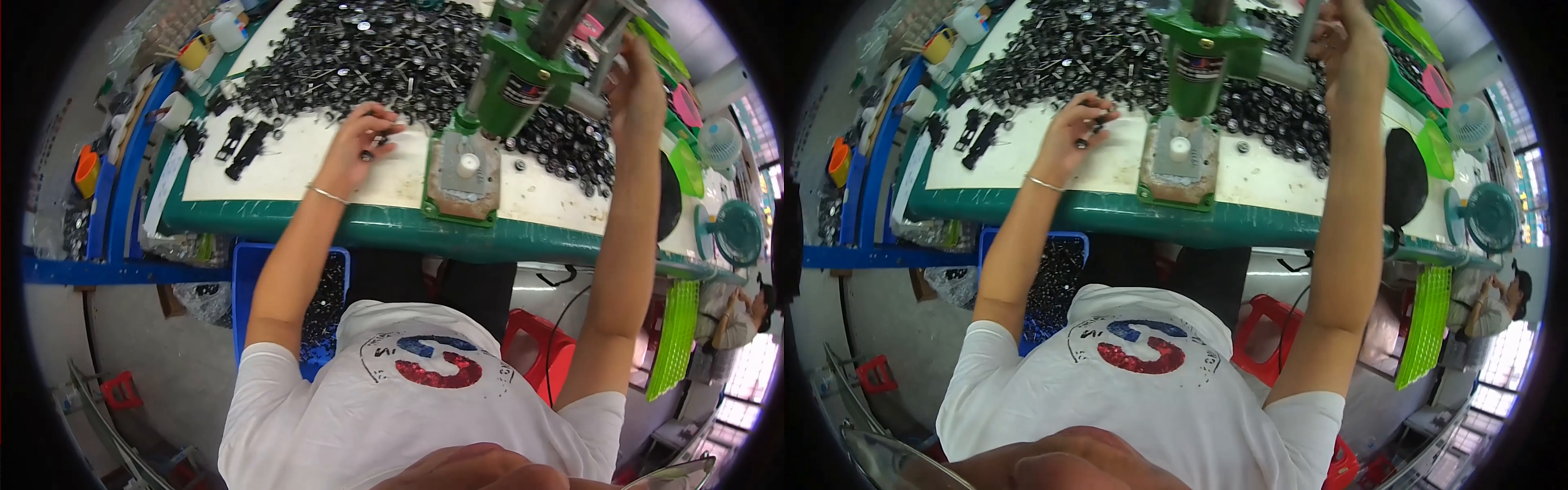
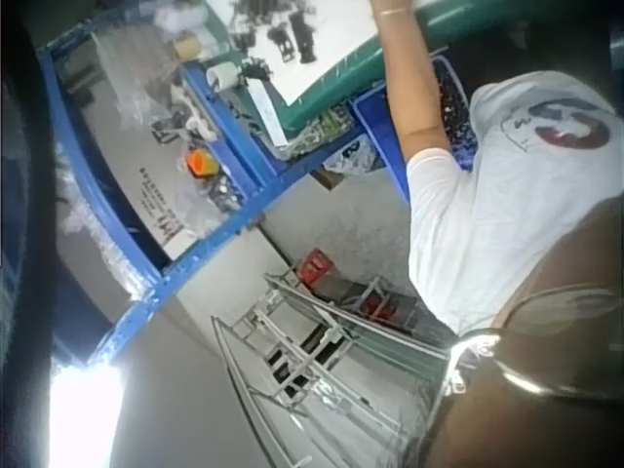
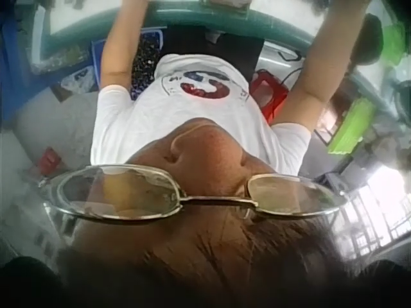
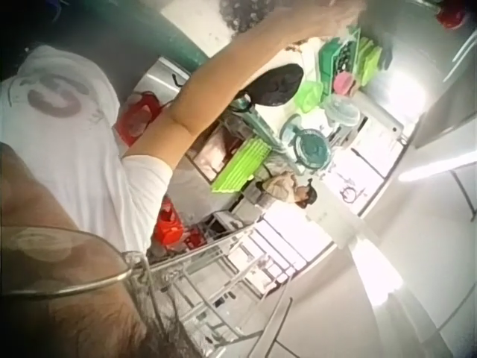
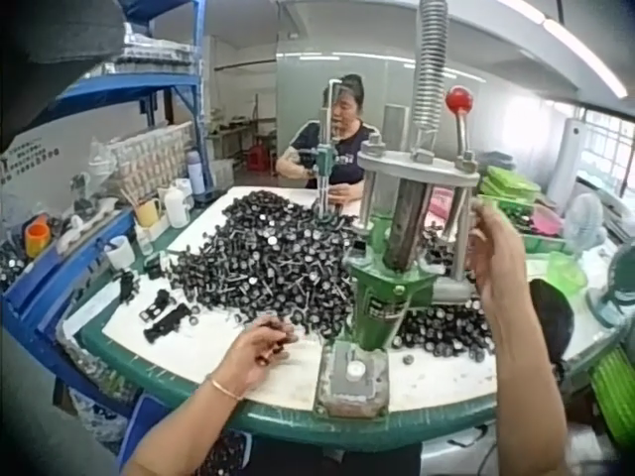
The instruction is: The person assembles small plastic parts using a manual press machine.
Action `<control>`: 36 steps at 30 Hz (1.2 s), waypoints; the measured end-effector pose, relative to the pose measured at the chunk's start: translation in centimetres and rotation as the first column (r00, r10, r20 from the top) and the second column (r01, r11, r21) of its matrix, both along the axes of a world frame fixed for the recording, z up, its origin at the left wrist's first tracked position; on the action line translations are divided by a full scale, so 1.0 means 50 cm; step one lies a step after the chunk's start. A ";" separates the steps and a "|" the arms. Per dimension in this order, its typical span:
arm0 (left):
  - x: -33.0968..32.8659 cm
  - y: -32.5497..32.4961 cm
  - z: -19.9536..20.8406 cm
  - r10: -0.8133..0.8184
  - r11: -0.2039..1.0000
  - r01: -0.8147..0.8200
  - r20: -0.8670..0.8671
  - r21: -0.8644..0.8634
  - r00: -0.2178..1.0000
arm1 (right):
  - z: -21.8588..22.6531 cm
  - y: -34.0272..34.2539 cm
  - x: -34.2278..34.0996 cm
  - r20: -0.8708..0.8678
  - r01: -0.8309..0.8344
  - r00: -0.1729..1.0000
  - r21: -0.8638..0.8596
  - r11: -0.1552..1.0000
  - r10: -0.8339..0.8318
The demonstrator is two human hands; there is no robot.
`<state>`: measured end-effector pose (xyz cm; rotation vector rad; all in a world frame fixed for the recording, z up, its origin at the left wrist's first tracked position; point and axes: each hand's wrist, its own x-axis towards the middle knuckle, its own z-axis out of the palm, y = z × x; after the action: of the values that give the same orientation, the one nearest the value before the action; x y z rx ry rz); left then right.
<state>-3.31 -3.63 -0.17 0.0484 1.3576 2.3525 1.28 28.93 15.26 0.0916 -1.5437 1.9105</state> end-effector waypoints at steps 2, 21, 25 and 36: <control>-0.024 -0.020 -0.005 0.000 0.976 -0.014 -0.065 -0.219 0.998 | -0.072 0.018 0.045 0.229 0.040 0.971 0.140 0.989 -0.072; -0.043 -0.004 -0.045 -0.004 0.755 -0.285 -0.439 -0.591 0.898 | -0.327 -0.041 0.141 0.349 -0.150 0.860 0.871 0.467 -0.374; -0.007 0.005 -0.010 0.076 0.974 -0.099 -0.118 -0.202 0.990 | -0.299 -0.089 0.137 0.333 -0.099 0.907 0.764 0.638 -0.258; 0.065 0.061 0.032 -0.113 0.982 0.090 -0.137 -0.164 0.984 | -0.230 -0.192 0.127 0.336 -0.234 0.934 0.833 0.502 -0.123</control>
<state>-0.06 -0.57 1.45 0.2425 1.5681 2.1865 7.65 19.35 3.75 0.2466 -2.6778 0.9937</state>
